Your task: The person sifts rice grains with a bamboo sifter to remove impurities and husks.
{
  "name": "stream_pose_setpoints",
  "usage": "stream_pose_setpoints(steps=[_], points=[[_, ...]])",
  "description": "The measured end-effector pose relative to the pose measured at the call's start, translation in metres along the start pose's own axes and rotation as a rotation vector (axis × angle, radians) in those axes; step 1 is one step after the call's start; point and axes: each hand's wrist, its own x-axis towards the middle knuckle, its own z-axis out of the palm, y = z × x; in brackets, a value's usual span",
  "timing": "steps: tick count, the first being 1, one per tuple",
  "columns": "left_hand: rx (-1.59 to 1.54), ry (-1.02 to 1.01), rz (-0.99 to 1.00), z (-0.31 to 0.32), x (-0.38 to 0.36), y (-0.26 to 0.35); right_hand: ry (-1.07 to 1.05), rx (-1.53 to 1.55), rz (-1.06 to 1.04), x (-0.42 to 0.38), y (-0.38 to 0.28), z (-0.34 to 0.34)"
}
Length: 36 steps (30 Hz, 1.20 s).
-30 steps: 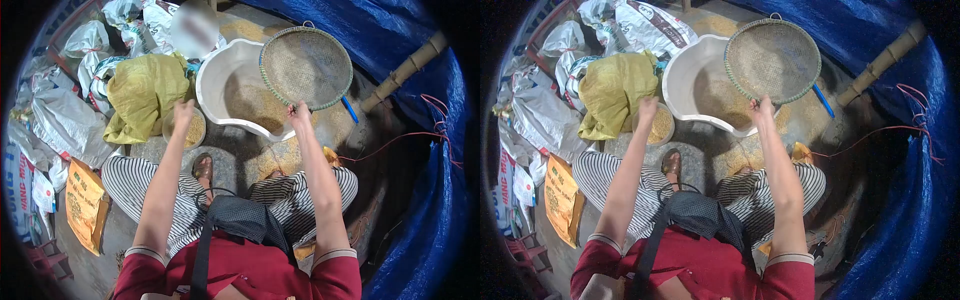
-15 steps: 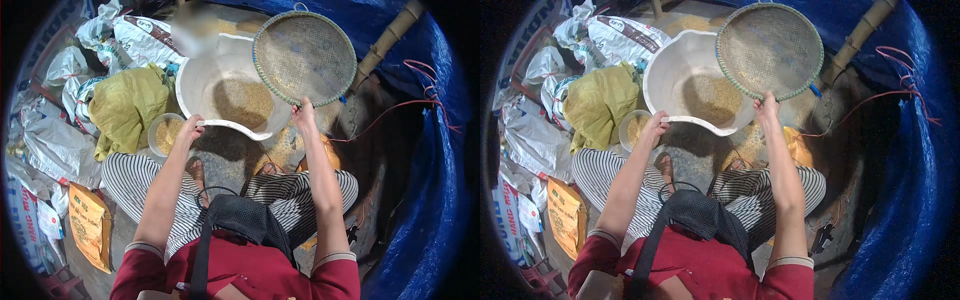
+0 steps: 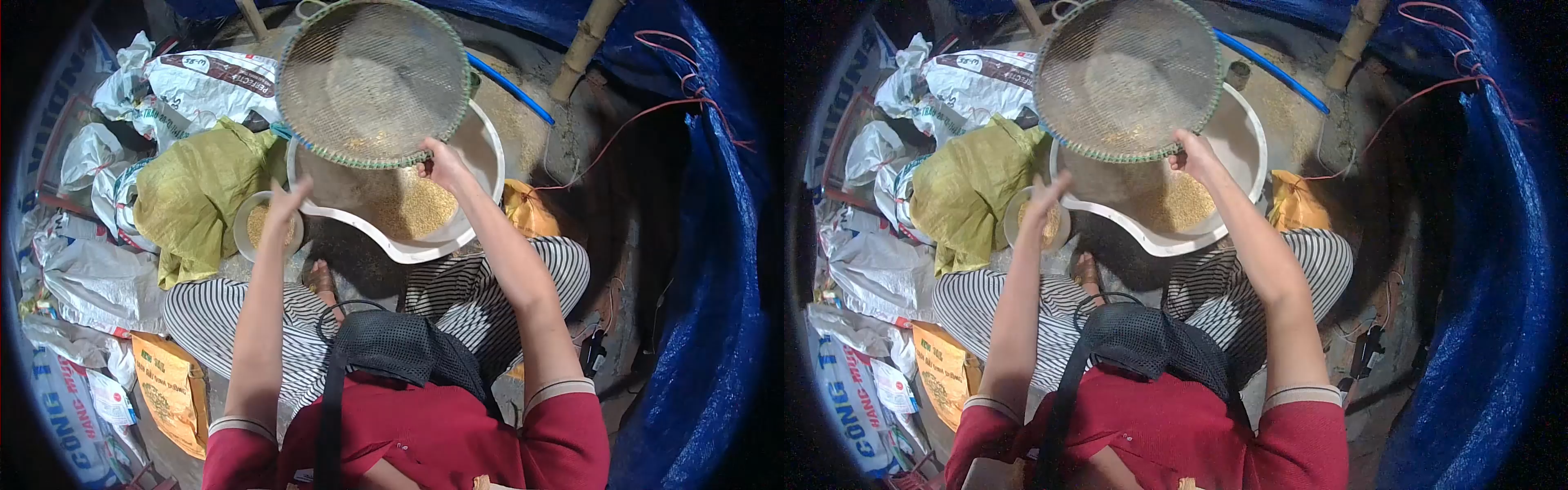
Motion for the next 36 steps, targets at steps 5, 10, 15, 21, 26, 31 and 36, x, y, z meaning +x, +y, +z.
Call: stream_pose_setpoints(steps=[5, 10, 15, 21, 26, 31, 36], points=[[-0.83, -0.578, -0.19, -0.037, -0.01, 0.09, -0.062, -0.085, 0.107, -0.001, -0.002, 0.003], [-0.868, -0.454, -0.292, 0.001, 0.003, 0.054, -0.299, -0.213, 0.149, 0.011, 0.001, -0.017], [-0.733, -0.171, -0.061, 0.015, 0.003, 0.057, -0.292, -0.783, 0.125, 0.017, 0.022, -0.046], [-0.176, 0.132, 0.283, 0.027, -0.007, 0.05, -0.012, -1.475, 0.01, 0.08, 0.085, -0.078], [0.138, 0.245, 0.323, 0.043, 0.004, 0.023, 0.234, -1.715, -0.061, 0.069, 0.11, -0.064], [0.215, 0.203, 0.268, 0.041, 0.006, 0.039, 0.282, -1.932, -0.018, 0.067, 0.12, -0.052], [0.37, 0.004, 0.128, 0.026, 0.001, 0.071, 0.3, -1.932, -0.052, 0.074, 0.122, -0.06]])
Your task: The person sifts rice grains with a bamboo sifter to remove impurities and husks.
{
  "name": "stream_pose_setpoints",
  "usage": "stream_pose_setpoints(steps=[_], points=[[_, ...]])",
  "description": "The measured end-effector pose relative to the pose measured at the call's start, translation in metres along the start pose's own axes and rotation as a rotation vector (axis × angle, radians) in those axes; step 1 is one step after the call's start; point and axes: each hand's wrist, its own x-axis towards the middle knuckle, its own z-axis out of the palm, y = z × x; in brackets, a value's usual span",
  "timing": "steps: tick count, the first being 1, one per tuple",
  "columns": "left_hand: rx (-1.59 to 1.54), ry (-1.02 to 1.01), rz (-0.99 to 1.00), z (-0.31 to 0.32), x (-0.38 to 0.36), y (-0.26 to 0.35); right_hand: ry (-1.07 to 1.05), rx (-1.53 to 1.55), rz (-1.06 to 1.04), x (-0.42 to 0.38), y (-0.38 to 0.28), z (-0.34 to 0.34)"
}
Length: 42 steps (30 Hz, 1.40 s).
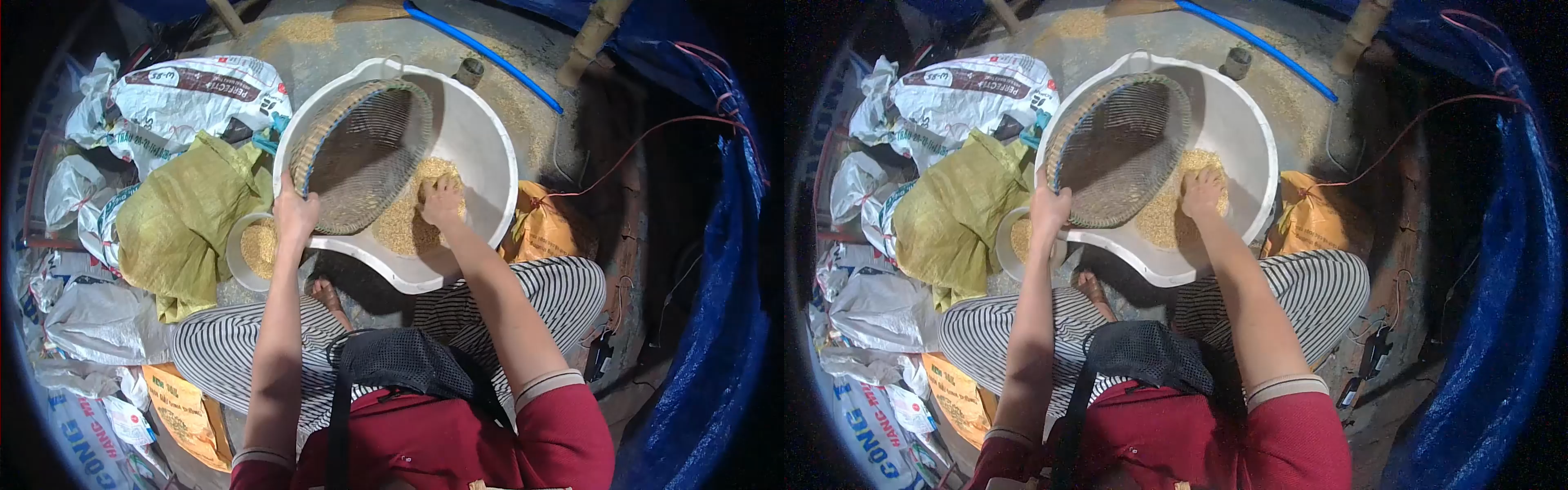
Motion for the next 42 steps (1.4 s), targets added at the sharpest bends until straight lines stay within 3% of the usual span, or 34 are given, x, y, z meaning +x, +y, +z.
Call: stream_pose_setpoints(steps=[4, 9, 12, 14, 15, 17, 19, 21, 23, 25, 26, 28, 29, 31, 35, 37, 39, 42], points=[[0.04, -0.007, 0.157, 0.001, -0.001, 0.002, -0.101, -0.055, -0.009, 0.003, 0.003, 0.002], [0.063, -0.145, 0.165, 0.008, 0.0, 0.015, -0.083, -0.054, 0.063, 0.022, 0.001, 0.065], [-0.045, -0.248, 0.023, 0.011, -0.001, 0.017, -0.174, 0.214, -0.113, 0.034, 0.001, 0.096], [-0.102, -0.27, -0.015, 0.009, -0.004, 0.021, -0.43, 0.895, 0.158, 0.022, -0.016, 0.069], [-0.101, -0.267, -0.014, 0.009, -0.003, 0.021, -0.429, 0.897, 0.156, 0.019, -0.019, 0.06], [-0.123, -0.282, -0.089, 0.014, -0.002, 0.015, -0.588, 1.815, 0.44, 0.013, -0.024, 0.041], [-0.157, -0.265, -0.08, 0.02, 0.001, 0.002, -0.587, 1.91, 0.405, 0.004, -0.021, 0.003], [-0.199, -0.241, -0.069, 0.029, 0.006, -0.015, -0.725, 1.982, 0.412, 0.012, -0.009, -0.016], [-0.403, -0.19, -0.202, 0.037, 0.011, -0.029, -0.448, 1.827, 0.401, 0.011, 0.009, -0.039], [-0.505, -0.264, -0.31, 0.023, 0.01, -0.022, 0.025, 1.563, 0.45, 0.028, 0.022, -0.032], [-0.63, -0.283, -0.358, 0.02, 0.011, -0.023, 0.024, 1.567, 0.454, 0.032, 0.032, -0.029], [-0.749, -0.299, -0.399, 0.023, 0.012, -0.024, 0.145, 0.862, 0.224, 0.029, 0.047, -0.03], [-0.744, -0.303, -0.399, 0.027, 0.011, -0.024, 0.143, 0.865, 0.229, 0.027, 0.047, -0.026], [-0.836, -0.249, -0.312, 0.03, 0.008, -0.021, 0.306, 0.541, -0.02, 0.03, 0.045, -0.011], [-0.835, -0.221, -0.377, 0.017, 0.017, -0.012, 0.213, 0.261, -0.099, 0.02, 0.019, 0.003], [-0.888, -0.155, -0.308, 0.01, 0.02, -0.007, -0.123, 0.201, -0.147, -0.003, -0.01, -0.019], [-0.887, -0.106, -0.291, 0.003, 0.022, -0.003, -0.186, 0.173, -0.183, -0.026, -0.038, -0.025], [-0.962, -0.075, -0.263, -0.005, 0.026, -0.004, -0.099, 0.184, -0.18, -0.049, -0.073, -0.004]])
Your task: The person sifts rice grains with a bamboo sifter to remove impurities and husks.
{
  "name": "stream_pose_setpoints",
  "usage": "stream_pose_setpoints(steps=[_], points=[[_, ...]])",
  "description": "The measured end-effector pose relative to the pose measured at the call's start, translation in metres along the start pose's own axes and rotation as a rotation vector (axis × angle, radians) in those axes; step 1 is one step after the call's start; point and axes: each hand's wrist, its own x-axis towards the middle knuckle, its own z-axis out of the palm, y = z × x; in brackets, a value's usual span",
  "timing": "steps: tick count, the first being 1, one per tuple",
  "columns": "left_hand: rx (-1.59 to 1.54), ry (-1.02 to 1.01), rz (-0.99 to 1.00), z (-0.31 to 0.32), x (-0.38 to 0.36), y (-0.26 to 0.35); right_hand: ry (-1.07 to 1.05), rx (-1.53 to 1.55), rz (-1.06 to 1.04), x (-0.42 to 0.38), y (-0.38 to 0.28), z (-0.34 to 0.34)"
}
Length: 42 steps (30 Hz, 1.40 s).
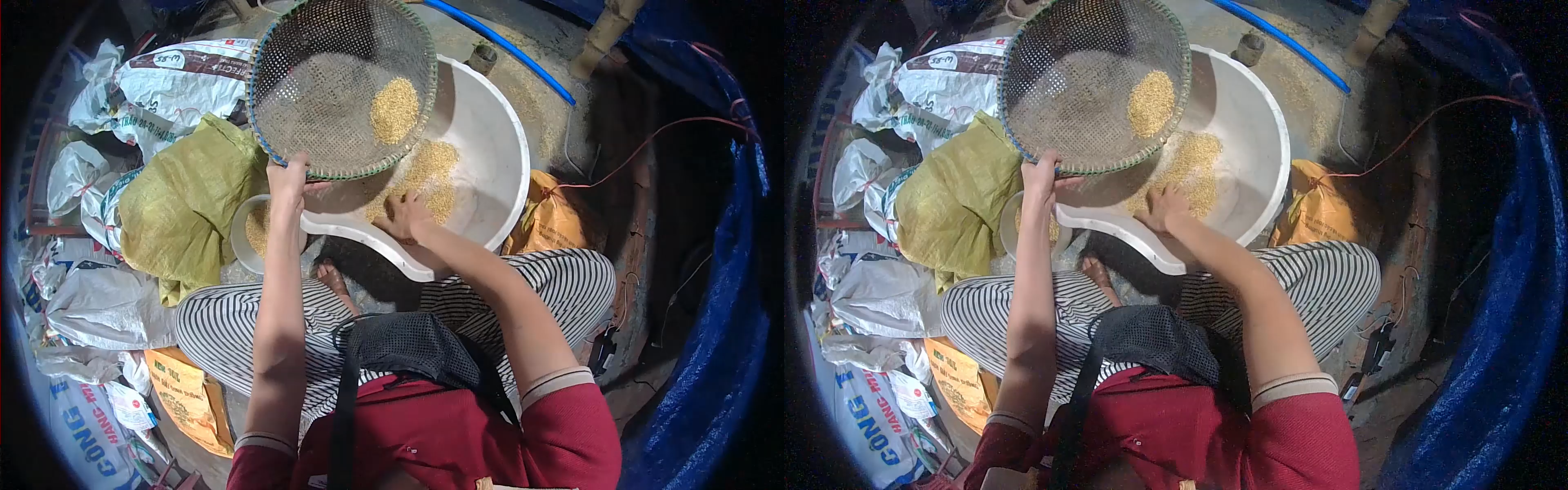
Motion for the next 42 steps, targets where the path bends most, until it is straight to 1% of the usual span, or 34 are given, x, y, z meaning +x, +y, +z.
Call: stream_pose_setpoints(steps=[2, 3, 5, 6, 7, 8, 9, 11, 12, 13, 14, 15, 16, 18, 19, 21, 22, 23, 24, 25, 26, 27, 28, 29, 31, 33, 35, 36, 38, 40, 42], points=[[-0.018, 0.014, -0.009, 0.0, -0.005, 0.003, -0.084, -0.059, -0.149, 0.009, -0.004, 0.023], [-0.032, 0.023, -0.019, -0.001, -0.006, 0.005, -0.083, -0.063, -0.152, 0.012, -0.002, 0.027], [-0.05, 0.027, -0.048, -0.005, -0.003, 0.002, -0.204, 0.041, -0.239, 0.02, 0.006, 0.031], [-0.063, 0.027, -0.082, -0.006, -0.001, 0.0, -0.201, 0.034, -0.242, 0.017, 0.008, 0.024], [-0.07, 0.028, -0.079, -0.007, 0.0, -0.003, -0.28, 0.066, -0.221, 0.015, 0.01, 0.018], [-0.042, 0.045, -0.04, -0.007, 0.001, -0.005, -0.359, 0.098, -0.201, 0.012, 0.012, 0.011], [-0.014, 0.064, -0.001, -0.008, 0.001, -0.006, -0.355, 0.092, -0.207, 0.012, 0.02, 0.008], [0.041, 0.069, 0.034, -0.011, 0.001, -0.01, -0.489, 0.458, -0.161, 0.015, 0.038, 0.005], [0.099, 0.067, 0.063, -0.012, 0.0, -0.011, -0.48, 0.469, -0.068, 0.017, 0.04, -0.006], [0.093, 0.068, 0.064, -0.011, -0.004, -0.01, -0.507, 0.53, -0.059, 0.013, 0.041, -0.028], [0.188, 0.079, 0.101, -0.009, -0.01, -0.006, -0.535, 0.59, -0.049, 0.005, 0.038, -0.058], [0.284, 0.089, 0.137, -0.008, -0.014, -0.004, -0.56, 0.663, 0.024, -0.009, 0.025, -0.098], [0.28, 0.091, 0.139, -0.006, -0.017, -0.005, -0.584, 0.738, 0.097, -0.015, 0.016, -0.126], [0.445, 0.074, 0.144, -0.002, -0.021, -0.006, -0.62, 0.976, 0.04, 0.017, 0.033, -0.13], [0.445, 0.069, 0.147, 0.0, -0.022, -0.009, -0.615, 0.978, 0.042, 0.02, 0.031, -0.138], [0.408, -0.007, 0.1, 0.004, -0.023, -0.019, -0.371, 1.171, 0.062, 0.024, 0.022, -0.147], [0.371, -0.048, 0.048, 0.005, -0.017, -0.027, -0.366, 1.174, 0.061, 0.023, 0.016, -0.147], [0.372, -0.049, 0.052, 0.004, -0.011, -0.034, -0.27, 1.154, 0.01, 0.021, 0.01, -0.146], [0.296, -0.08, -0.048, 0.003, -0.008, -0.038, -0.178, 1.131, -0.04, 0.021, 0.004, -0.144], [0.219, -0.109, -0.148, 0.003, -0.009, -0.037, -0.178, 1.133, -0.041, 0.033, 0.004, -0.129], [0.221, -0.108, -0.147, 0.003, -0.01, -0.036, -0.095, 0.979, -0.157, 0.049, 0.004, -0.11], [0.149, -0.099, -0.15, 0.006, -0.016, -0.029, -0.013, 0.822, -0.268, 0.058, 0.006, -0.098], [0.076, -0.091, -0.152, 0.007, -0.019, -0.025, 0.118, 0.778, -0.189, 0.026, -0.006, -0.124], [0.076, -0.09, -0.152, 0.005, -0.019, -0.023, 0.117, 0.777, -0.19, 0.018, -0.007, -0.138], [0.028, -0.083, -0.1, 0.002, -0.019, -0.015, 0.425, 0.947, -0.035, 0.014, 0.005, -0.154], [0.018, -0.082, -0.063, -0.001, -0.019, -0.009, 0.591, 1.21, 0.032, 0.038, 0.035, -0.154], [0.053, -0.032, 0.013, -0.007, -0.011, -0.008, 0.771, 1.259, 0.131, 0.042, 0.057, -0.158], [0.059, -0.002, 0.036, -0.008, -0.009, -0.007, 0.77, 1.256, 0.129, 0.044, 0.067, -0.154], [0.05, 0.012, 0.066, -0.01, -0.007, -0.002, 0.595, 1.152, 0.297, 0.054, 0.09, -0.131], [0.045, 0.026, 0.097, -0.011, -0.003, -0.002, 0.391, 1.139, 0.267, 0.093, 0.126, -0.06], [-0.026, 0.075, 0.094, -0.013, 0.002, -0.006, 0.021, 0.754, 0.264, 0.057, 0.105, -0.068]])
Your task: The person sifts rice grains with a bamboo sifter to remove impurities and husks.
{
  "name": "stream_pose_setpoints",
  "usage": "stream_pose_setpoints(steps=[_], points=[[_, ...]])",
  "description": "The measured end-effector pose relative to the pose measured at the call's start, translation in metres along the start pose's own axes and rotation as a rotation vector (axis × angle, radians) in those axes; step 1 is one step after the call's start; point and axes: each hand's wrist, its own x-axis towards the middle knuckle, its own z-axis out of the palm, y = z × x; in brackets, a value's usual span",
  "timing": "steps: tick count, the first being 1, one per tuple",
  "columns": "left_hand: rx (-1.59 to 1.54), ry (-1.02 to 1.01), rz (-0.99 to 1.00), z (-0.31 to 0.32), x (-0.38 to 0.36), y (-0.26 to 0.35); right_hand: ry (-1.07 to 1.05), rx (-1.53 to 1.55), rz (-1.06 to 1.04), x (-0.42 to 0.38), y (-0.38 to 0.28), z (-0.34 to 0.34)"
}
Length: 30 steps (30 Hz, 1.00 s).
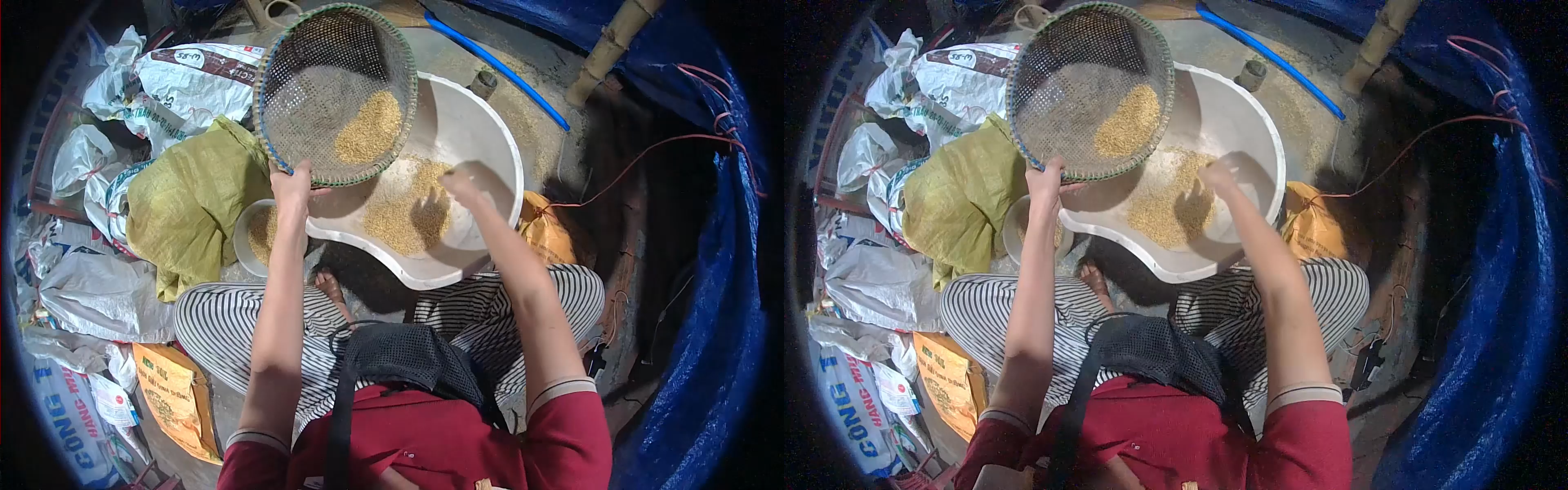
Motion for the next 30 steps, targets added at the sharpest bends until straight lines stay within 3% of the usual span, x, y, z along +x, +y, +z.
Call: stream_pose_setpoints(steps=[1, 3, 4, 8, 13, 15, 16, 18, 19, 21, 23, 25, 28, 30], points=[[0.002, 0.003, 0.001, 0.001, -0.001, 0.002, -0.003, 0.001, -0.002, 0.01, 0.012, 0.009], [-0.099, 0.011, -0.046, 0.002, -0.005, 0.003, 0.215, -0.32, -0.209, 0.022, 0.027, 0.031], [-0.093, 0.017, -0.046, 0.002, -0.006, 0.003, 0.311, -0.234, -0.25, 0.024, 0.032, 0.037], [-0.105, 0.035, -0.024, 0.002, -0.008, 0.001, 0.368, -0.344, -0.338, 0.05, 0.04, 0.051], [-0.098, 0.046, -0.022, 0.004, -0.008, 0.002, 0.392, -0.346, -0.281, 0.016, -0.006, 0.096], [-0.085, 0.056, -0.008, 0.004, -0.009, 0.002, 0.091, -0.46, -0.397, -0.015, -0.032, 0.098], [-0.085, 0.058, -0.008, 0.002, -0.007, -0.001, 0.089, -0.46, -0.398, -0.017, -0.028, 0.113], [-0.136, 0.023, -0.06, -0.002, 0.0, -0.01, 0.125, -0.681, -0.705, -0.02, -0.014, 0.142], [-0.136, 0.022, -0.06, -0.002, 0.0, -0.01, 0.126, -0.682, -0.704, -0.032, -0.016, 0.143], [-0.118, 0.025, -0.104, -0.002, -0.001, -0.008, -0.102, -0.659, -0.733, -0.053, -0.018, 0.139], [-0.125, 0.026, -0.077, -0.001, -0.002, -0.01, -0.067, -0.683, -0.738, -0.055, -0.007, 0.136], [-0.132, 0.028, -0.052, -0.001, -0.004, -0.012, -0.237, -0.784, -0.596, -0.069, -0.009, 0.118], [-0.143, 0.018, -0.072, 0.0, -0.004, -0.013, -0.254, -0.857, -0.748, -0.046, 0.041, 0.123], [-0.172, -0.016, -0.154, 0.0, -0.006, -0.011, -0.237, -0.845, -0.662, -0.045, 0.056, 0.118]])
